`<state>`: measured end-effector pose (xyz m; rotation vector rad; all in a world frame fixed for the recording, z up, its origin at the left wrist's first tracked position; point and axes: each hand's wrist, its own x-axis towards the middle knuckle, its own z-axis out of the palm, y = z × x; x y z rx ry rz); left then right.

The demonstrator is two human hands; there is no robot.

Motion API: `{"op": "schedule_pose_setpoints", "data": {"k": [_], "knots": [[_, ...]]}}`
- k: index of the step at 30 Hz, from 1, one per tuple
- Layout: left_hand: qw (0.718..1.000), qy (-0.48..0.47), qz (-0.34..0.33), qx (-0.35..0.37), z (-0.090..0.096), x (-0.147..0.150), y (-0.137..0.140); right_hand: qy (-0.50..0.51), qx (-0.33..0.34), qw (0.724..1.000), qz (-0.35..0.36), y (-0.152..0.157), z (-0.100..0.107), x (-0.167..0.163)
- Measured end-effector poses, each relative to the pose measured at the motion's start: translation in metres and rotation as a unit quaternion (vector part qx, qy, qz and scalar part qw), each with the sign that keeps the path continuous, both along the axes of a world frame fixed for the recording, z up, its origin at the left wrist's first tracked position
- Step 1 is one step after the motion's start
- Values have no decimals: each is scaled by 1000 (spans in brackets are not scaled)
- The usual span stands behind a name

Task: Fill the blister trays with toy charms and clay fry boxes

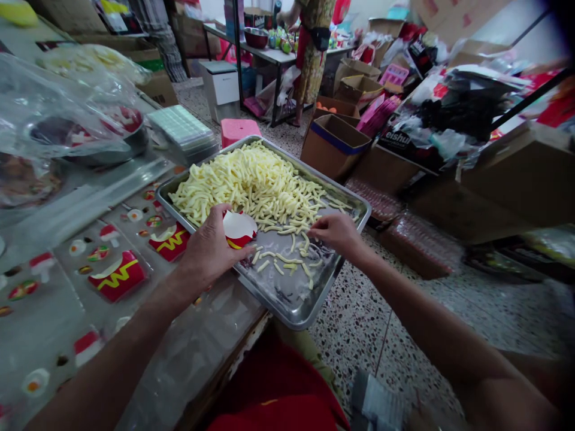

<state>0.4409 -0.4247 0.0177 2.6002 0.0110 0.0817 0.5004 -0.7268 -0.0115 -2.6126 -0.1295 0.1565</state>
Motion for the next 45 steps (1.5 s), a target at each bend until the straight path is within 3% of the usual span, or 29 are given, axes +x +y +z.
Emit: {"op": "schedule_pose_setpoints", "data": {"k": [3, 5, 8, 10, 12, 15, 18, 20, 23, 25, 28, 31, 33, 36, 38, 39, 41, 43, 45], "knots": [[1000, -2, -9, 6, -3, -2, 1, 4, -129, 991, 20, 14, -3, -12], [1000, 3, -9, 6, -5, -5, 6, 9, -168, 986, 17, 15, -2, -15], [1000, 11, -3, 11, -5, -8, 13, -35, -128, 991, 33, 12, 7, -15], [1000, 9, -8, 12, -5, -8, 14, -95, -82, 987, 97, 14, 15, -12], [1000, -3, -22, 7, -4, -9, 10, -147, -73, 968, 189, 23, 21, -7], [998, -21, -51, -8, -3, -10, 5, -164, -143, 926, 309, 42, 22, 0], [996, -33, -84, -11, -5, -13, 4, -155, -220, 890, 367, 55, 13, 2], [995, -31, -95, -10, -8, -15, 4, -159, -231, 879, 386, 59, 5, 2], [994, -21, -103, -10, -12, -15, 1, -148, -205, 890, 381, 62, -3, 6], [993, -20, -119, -13, -12, -14, -4, -115, -161, 920, 340, 63, -4, 13], [990, -17, -137, -19, -8, -13, -5, -65, -25, 970, 231, 56, 2, 25], [992, -2, -124, -18, -5, -14, 0, -78, 107, 976, 175, 40, 12, 25], [993, 14, -115, -9, -4, -15, 0, -114, 98, 960, 236, 30, 14, 17], [990, 39, -138, 13, -5, -13, -12, -140, -22, 913, 382, 24, 5, 3], [985, 41, -162, 40, -5, -10, -24, -135, -72, 896, 418, 26, -4, 0], [983, 37, -167, 61, -4, -9, -29, -128, -77, 900, 409, 27, -7, 0], [981, 30, -158, 113, -2, -6, -37, -97, -40, 930, 352, 30, -9, 5], [977, 26, -141, 159, -1, -3, -40, -42, 61, 963, 258, 33, -6, 10], [975, 19, -135, 177, -4, 2, -45, 13, 180, 970, 165, 39, 1, 13]]}}
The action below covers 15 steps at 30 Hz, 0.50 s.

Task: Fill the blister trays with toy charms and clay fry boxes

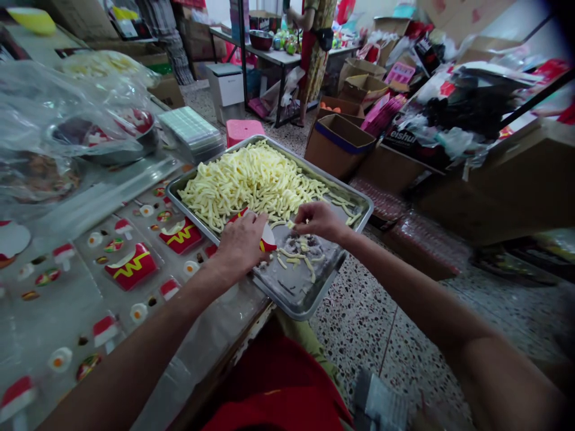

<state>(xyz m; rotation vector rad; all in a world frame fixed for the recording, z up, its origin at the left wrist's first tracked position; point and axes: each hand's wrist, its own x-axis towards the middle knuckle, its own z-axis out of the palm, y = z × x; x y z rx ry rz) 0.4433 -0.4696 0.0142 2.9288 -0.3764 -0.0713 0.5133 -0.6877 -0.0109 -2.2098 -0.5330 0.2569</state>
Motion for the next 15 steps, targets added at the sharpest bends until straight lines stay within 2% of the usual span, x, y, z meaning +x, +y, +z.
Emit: {"op": "schedule_pose_setpoints", "data": {"k": [2, 3, 5, 7, 9, 11, 15], "knots": [[1000, -18, 4, -23, -7, 7, -9, 40, 50, 997, -51, 12, 8, -4], [998, -30, 11, -46, -11, 11, -15, 32, 46, 996, -72, 21, 12, -9], [992, -58, 32, -104, -21, 18, -27, -25, -5, 994, -110, 39, 18, -21], [984, -82, 51, -152, -30, 21, -32, -92, -78, 986, -115, 54, 24, -35], [977, -104, 50, -181, -37, 20, -26, -124, -120, 983, -69, 64, 27, -46], [971, -133, 32, -198, -41, 14, -11, -126, -111, 985, -29, 70, 27, -54], [954, -180, -30, -240, -49, 3, 19, -101, -85, 989, -67, 91, 23, -68]]}}
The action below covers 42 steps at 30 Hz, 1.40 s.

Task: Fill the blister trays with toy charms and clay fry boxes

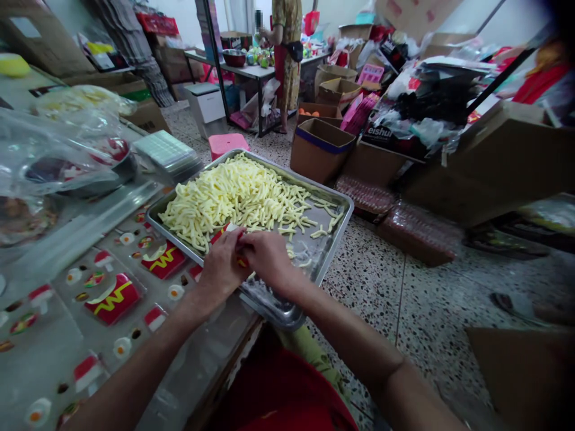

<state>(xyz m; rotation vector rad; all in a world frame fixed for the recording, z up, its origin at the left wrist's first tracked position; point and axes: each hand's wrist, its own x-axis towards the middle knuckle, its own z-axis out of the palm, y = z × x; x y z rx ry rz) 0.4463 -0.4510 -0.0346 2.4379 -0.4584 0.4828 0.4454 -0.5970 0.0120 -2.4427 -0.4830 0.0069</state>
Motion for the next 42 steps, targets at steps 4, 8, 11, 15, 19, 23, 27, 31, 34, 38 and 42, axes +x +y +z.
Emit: {"op": "schedule_pose_setpoints", "data": {"k": [4, 8, 11, 15, 19, 23, 27, 31, 34, 38, 42], "knots": [[999, -3, -3, -32, -6, 1, 9, -10, 75, 997, -31, 22, -3, -16], [997, 45, -38, -47, 2, 4, 4, -44, 185, 980, 54, -13, -2, -8], [994, 84, -34, -63, 14, 6, 0, -32, 133, 982, 129, -70, 1, 24], [990, 117, -16, -77, 24, 9, 2, -83, -156, 962, 210, -117, 4, 70], [988, 139, -27, -61, 25, 5, 12, -58, -296, 915, 269, -106, 1, 90], [989, 144, -7, -17, 29, -6, 18, -6, -301, 929, 216, -90, -5, 91], [984, 149, 42, 88, 36, -9, 5, 28, -130, 988, 81, -83, -8, 83], [983, 103, 81, 127, 32, -1, -23, 87, 93, 991, -51, -58, -7, 60], [987, 83, 106, 91, 23, 4, -36, 59, 69, 993, -72, -30, -6, 39], [986, 83, 125, 74, 14, 6, -30, 9, 18, 1000, -16, -8, 0, 21], [992, 36, 116, 36, 13, 5, -24, -6, -10, 999, 35, -6, 8, 19]]}}
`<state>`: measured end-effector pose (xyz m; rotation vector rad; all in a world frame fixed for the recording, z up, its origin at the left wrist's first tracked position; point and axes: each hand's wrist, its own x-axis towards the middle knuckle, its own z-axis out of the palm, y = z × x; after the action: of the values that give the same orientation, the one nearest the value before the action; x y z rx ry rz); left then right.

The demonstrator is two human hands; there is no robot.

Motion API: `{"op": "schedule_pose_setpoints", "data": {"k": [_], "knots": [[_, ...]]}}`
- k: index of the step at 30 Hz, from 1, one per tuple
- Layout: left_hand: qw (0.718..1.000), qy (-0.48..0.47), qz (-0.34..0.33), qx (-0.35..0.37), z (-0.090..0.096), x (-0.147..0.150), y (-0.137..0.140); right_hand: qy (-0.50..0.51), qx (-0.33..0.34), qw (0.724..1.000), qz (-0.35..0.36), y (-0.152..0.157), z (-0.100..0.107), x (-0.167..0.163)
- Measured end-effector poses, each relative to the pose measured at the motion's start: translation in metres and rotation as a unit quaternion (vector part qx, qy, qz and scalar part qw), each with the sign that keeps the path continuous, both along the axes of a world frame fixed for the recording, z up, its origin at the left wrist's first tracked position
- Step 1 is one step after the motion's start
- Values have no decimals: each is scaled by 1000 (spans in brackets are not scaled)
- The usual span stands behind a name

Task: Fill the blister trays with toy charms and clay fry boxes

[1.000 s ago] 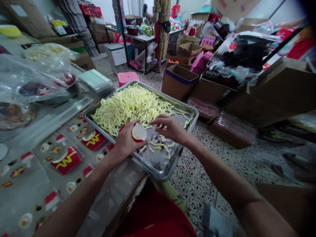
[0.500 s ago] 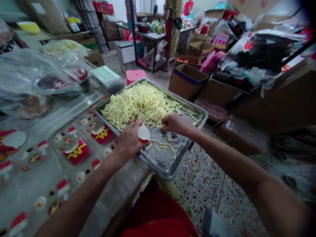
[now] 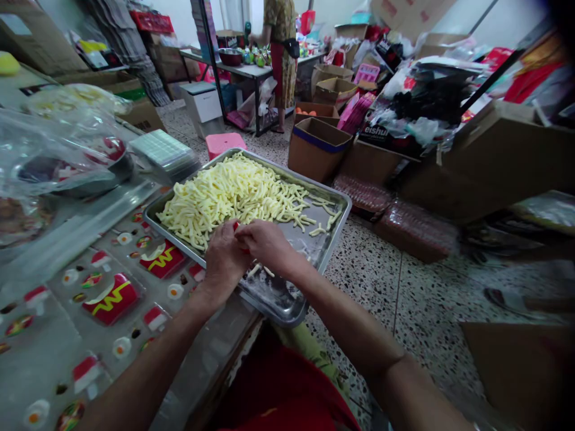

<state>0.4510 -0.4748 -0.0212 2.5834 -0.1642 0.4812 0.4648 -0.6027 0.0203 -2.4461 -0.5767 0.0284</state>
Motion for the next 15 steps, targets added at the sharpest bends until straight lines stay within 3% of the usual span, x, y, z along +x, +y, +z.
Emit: {"op": "schedule_pose_setpoints", "data": {"k": [5, 7, 9, 10, 12, 15], "knots": [[999, -13, -14, -42, 3, 1, 1, 9, 33, 999, -36, 6, 5, -6], [998, -8, -29, -49, 3, 3, 6, 27, 81, 996, -25, -6, 7, -7], [998, 1, -35, -55, 4, 6, 11, 24, 90, 993, -71, -31, 6, -1], [998, 9, -33, -58, 4, 7, 13, 6, 61, 990, -125, -47, 5, 5], [997, 22, -27, -65, 5, 8, 14, -43, -75, 964, -253, -79, -1, 20], [997, 29, -43, -65, 6, 10, 8, -20, -237, 926, -292, -108, -12, 41]]}}
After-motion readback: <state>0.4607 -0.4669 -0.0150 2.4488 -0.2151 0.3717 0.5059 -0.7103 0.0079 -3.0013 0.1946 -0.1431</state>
